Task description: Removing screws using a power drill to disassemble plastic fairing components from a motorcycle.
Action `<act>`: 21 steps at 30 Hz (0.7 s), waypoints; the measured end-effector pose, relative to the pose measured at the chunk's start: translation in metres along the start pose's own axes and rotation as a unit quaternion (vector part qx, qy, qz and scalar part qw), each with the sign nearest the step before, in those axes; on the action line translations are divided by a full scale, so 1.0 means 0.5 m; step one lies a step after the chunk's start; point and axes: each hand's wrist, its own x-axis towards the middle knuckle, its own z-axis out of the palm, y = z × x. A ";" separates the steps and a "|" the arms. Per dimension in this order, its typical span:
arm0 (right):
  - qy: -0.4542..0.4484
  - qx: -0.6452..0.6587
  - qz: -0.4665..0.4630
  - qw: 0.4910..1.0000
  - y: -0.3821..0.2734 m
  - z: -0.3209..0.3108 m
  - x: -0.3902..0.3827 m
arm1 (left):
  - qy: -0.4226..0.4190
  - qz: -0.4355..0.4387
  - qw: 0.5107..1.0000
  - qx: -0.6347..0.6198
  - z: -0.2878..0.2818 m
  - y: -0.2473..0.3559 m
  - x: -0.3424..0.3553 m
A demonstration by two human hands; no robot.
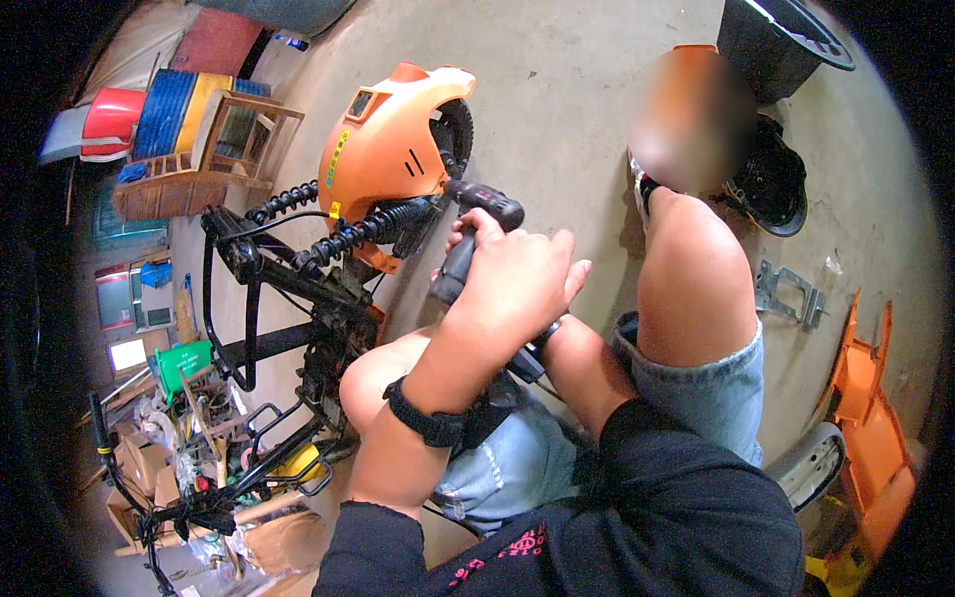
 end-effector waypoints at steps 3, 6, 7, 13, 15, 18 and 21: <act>-0.002 -0.235 -0.034 0.971 -0.003 -0.008 -0.011 | -0.002 -0.014 1.000 -0.022 -0.003 0.002 -0.002; 0.012 -0.168 0.005 0.986 -0.034 -0.004 -0.040 | 0.008 -0.014 1.000 0.004 -0.005 0.000 -0.006; 0.024 -0.160 0.013 0.987 -0.042 -0.001 -0.050 | 0.019 -0.009 1.000 -0.015 -0.005 -0.002 -0.007; 0.046 -0.127 0.042 0.990 -0.064 0.021 -0.071 | 0.037 -0.003 0.999 -0.022 0.001 -0.005 -0.015; 0.046 -0.119 0.047 0.991 -0.068 0.023 -0.065 | 0.035 -0.003 0.999 -0.022 0.001 -0.005 -0.014; 0.037 -0.102 0.057 0.992 -0.077 0.024 -0.051 | 0.030 -0.004 0.999 -0.020 0.000 -0.004 -0.017; 0.030 -0.087 0.063 0.994 -0.084 0.025 -0.045 | 0.057 0.010 0.998 -0.012 -0.002 -0.005 -0.019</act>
